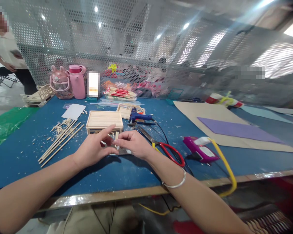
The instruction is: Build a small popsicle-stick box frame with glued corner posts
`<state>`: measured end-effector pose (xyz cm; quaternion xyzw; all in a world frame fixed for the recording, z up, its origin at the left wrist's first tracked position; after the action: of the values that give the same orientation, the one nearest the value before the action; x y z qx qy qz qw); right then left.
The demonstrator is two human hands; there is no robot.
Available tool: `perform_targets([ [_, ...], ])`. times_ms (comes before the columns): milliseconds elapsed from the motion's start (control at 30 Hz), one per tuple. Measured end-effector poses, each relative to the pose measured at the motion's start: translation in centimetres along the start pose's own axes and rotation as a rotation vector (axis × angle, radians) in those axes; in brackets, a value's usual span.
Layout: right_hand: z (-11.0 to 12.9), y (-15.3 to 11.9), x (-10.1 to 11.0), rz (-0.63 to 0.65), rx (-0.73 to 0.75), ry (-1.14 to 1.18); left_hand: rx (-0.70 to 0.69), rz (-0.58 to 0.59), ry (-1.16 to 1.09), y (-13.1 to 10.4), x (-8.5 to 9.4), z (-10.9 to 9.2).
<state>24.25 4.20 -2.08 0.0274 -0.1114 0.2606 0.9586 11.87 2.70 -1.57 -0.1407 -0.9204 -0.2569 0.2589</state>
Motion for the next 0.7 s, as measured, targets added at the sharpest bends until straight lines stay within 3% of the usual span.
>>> perform_targets([
  [100,0.0,0.0,0.0,0.0,-0.014,-0.01,0.069,-0.011,-0.091,0.0,-0.2,0.2],
  [300,0.2,0.0,0.1,0.001,0.031,-0.074,0.05,-0.04,-0.146,0.0,0.1,-0.4],
  [533,0.7,0.1,0.1,-0.094,0.158,-0.306,0.36,-0.049,-0.564,0.3,-0.7,1.0],
  [700,-0.1,0.4,-0.3,-0.045,0.136,-0.365,0.453,-0.095,-0.574,0.4,-0.7,1.7],
])
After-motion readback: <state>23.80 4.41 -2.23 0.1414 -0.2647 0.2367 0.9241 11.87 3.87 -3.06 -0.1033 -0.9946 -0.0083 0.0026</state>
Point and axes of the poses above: each hand's wrist, its own y-axis towards the middle knuckle, its own x-axis out of the back of the hand, z = x × y, the point moved 6 cm from there along y, towards the middle knuckle, and after that the axes turned 1 degree about -y, right-handed, at the moved point
